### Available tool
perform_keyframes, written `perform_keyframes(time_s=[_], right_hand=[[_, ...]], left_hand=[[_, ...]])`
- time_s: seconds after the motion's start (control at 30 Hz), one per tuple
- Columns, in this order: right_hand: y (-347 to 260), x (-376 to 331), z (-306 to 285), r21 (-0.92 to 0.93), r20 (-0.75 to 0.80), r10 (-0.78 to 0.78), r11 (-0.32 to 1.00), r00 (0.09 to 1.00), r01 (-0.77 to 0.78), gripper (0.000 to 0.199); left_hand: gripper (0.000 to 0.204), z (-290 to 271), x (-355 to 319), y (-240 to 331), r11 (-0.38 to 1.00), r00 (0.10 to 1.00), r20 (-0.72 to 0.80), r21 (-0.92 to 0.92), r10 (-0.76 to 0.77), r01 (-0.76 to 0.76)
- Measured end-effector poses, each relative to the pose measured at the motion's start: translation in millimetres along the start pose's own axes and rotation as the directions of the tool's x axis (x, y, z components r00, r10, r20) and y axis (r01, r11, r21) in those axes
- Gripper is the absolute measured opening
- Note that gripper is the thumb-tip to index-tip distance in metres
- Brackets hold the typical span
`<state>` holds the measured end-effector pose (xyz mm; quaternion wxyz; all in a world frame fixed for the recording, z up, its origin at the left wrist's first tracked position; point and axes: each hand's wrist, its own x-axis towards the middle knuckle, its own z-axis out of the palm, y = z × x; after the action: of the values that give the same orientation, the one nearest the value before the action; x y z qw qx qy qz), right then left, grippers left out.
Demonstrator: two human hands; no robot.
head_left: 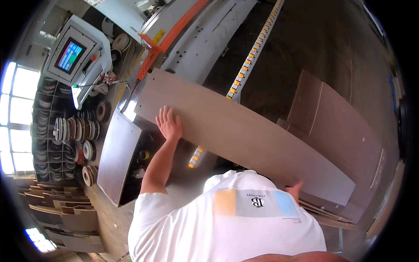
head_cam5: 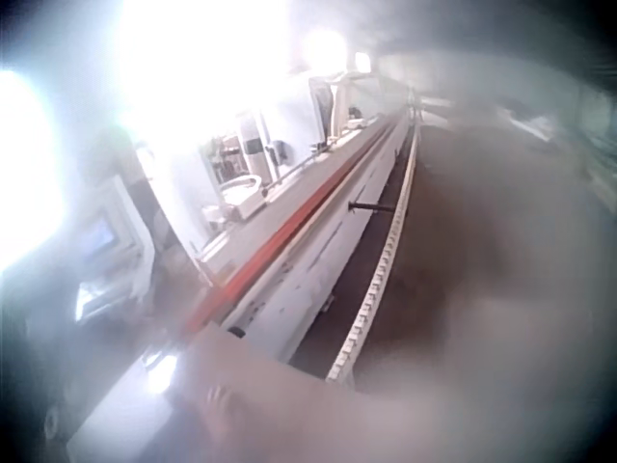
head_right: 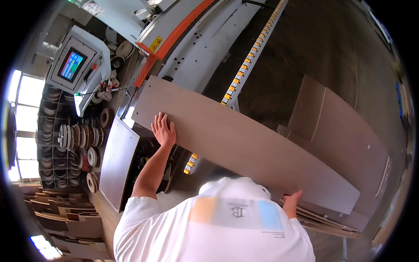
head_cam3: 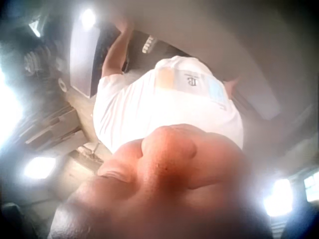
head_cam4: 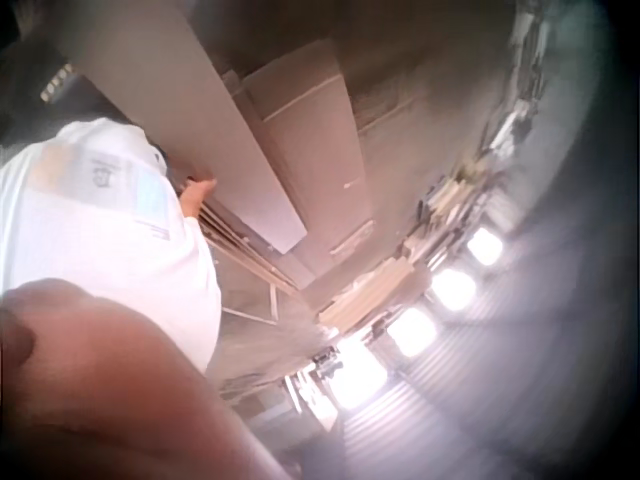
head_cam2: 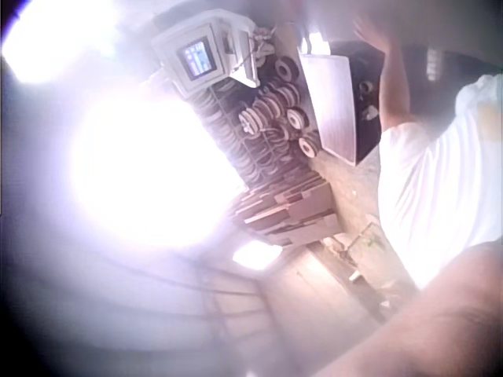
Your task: The person repeatedly picks up large rectangular wood panels from a stack, carries them to a machine, places them on the machine's surface, and then returns to the stack. This cycle is repeated multiple times throughout the video.
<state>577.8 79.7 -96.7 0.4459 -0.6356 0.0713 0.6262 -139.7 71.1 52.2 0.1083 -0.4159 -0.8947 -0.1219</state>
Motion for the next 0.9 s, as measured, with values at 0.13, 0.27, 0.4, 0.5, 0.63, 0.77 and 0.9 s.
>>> perform_keyframes(time_s=[0.13,0.27,0.4,0.5,0.63,0.77,0.9], right_hand=[[-9.5,-45.3,12.2,0.008,0.045,0.001,1.000,0.999,-0.002,0.059],[-14.4,-65.4,35.6,0.174,-0.206,0.062,0.984,0.977,-0.025,0.059],[-13.8,-96.0,56.5,0.240,-0.345,0.060,0.970,0.937,0.027,0.058],[-12.1,-113.2,71.5,0.252,-0.418,0.047,0.966,0.907,0.066,0.057],[-6.3,-122.2,76.9,0.253,-0.409,0.052,0.966,0.911,0.058,0.057],[-2.1,-120.6,83.3,0.237,-0.356,0.079,0.971,0.931,0.008,0.057],[-1.0,-120.1,92.7,0.205,-0.307,0.086,0.979,0.948,-0.022,0.056]], left_hand=[[0.044,-0.7,6.8,-5.4,0.999,0.999,-0.029,-0.048,0.023,-0.024],[0.042,10.7,14.3,-16.6,0.996,0.999,-0.028,-0.089,0.014,-0.016],[0.043,25.2,21.6,-28.6,0.994,1.000,0.008,-0.110,-0.015,0.016],[0.044,36.8,29.0,-43.3,0.992,0.998,0.011,-0.103,-0.066,0.067],[0.051,55.0,44.2,-66.0,0.977,0.979,-0.009,-0.061,-0.205,0.204],[0.079,70.9,65.2,-81.0,0.833,0.831,-0.058,-0.064,-0.553,0.550],[0.095,60.8,103.8,-80.1,0.597,0.624,0.204,-0.182,-0.754,0.781]])
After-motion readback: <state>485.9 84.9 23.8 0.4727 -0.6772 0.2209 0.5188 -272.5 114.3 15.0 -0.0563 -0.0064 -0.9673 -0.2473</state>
